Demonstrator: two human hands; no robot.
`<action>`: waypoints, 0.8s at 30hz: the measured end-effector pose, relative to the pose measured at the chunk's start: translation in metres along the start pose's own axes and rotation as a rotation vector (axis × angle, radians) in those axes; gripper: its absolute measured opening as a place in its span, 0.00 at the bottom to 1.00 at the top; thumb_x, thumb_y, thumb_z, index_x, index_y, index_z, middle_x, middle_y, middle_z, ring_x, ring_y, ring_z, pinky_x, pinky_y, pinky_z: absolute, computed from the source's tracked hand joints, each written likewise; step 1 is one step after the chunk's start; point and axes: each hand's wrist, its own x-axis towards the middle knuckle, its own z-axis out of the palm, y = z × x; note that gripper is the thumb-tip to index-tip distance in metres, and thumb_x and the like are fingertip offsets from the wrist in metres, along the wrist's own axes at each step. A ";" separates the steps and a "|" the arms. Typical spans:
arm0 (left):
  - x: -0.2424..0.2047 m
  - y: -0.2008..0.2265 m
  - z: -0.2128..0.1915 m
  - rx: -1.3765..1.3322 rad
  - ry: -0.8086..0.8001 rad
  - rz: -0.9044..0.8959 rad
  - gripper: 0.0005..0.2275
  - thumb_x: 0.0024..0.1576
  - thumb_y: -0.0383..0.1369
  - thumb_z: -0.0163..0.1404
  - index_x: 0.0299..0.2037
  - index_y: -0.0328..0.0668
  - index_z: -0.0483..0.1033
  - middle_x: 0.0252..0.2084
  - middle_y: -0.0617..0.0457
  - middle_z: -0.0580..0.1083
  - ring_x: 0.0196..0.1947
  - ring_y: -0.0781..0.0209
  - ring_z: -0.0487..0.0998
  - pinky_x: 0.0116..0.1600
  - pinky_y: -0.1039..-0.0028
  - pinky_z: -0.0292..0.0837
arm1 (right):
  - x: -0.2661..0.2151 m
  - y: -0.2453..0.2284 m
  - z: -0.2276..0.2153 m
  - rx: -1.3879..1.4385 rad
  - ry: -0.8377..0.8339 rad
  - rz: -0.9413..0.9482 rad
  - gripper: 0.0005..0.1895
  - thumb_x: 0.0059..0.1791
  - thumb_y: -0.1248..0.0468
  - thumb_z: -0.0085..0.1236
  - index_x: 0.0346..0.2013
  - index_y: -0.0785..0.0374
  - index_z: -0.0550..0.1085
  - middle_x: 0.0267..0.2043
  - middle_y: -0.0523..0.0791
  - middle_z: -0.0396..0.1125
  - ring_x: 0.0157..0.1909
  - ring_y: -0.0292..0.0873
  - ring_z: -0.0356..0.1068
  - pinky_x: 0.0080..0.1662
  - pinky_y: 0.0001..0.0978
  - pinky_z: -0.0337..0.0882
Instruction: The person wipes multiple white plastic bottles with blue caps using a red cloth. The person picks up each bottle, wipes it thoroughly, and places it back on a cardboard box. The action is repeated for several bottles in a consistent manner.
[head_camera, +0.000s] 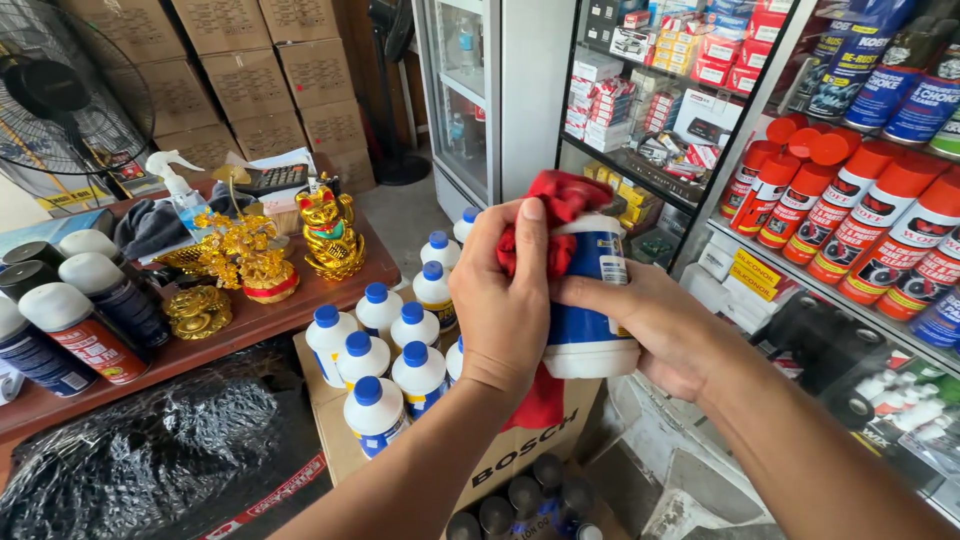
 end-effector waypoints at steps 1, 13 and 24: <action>0.001 0.000 0.001 0.008 -0.027 -0.072 0.15 0.64 0.42 0.48 0.45 0.39 0.81 0.37 0.47 0.82 0.36 0.61 0.82 0.46 0.74 0.76 | -0.001 0.000 -0.001 -0.014 0.013 -0.005 0.26 0.41 0.58 0.63 0.52 0.61 0.75 0.41 0.47 0.77 0.38 0.43 0.79 0.39 0.44 0.80; 0.031 -0.016 -0.008 -0.736 -0.699 -0.908 0.25 0.59 0.49 0.52 0.54 0.32 0.76 0.44 0.44 0.81 0.44 0.52 0.82 0.52 0.62 0.80 | -0.010 0.001 -0.028 -0.046 -0.129 0.160 0.38 0.35 0.48 0.69 0.55 0.62 0.73 0.44 0.47 0.76 0.43 0.43 0.78 0.46 0.44 0.79; 0.041 -0.022 -0.005 -0.905 -0.792 -1.010 0.17 0.57 0.42 0.57 0.46 0.34 0.79 0.39 0.44 0.80 0.35 0.53 0.83 0.46 0.62 0.82 | -0.003 0.013 -0.036 -0.021 -0.172 0.238 0.45 0.40 0.37 0.65 0.56 0.71 0.72 0.49 0.52 0.80 0.47 0.46 0.81 0.51 0.43 0.78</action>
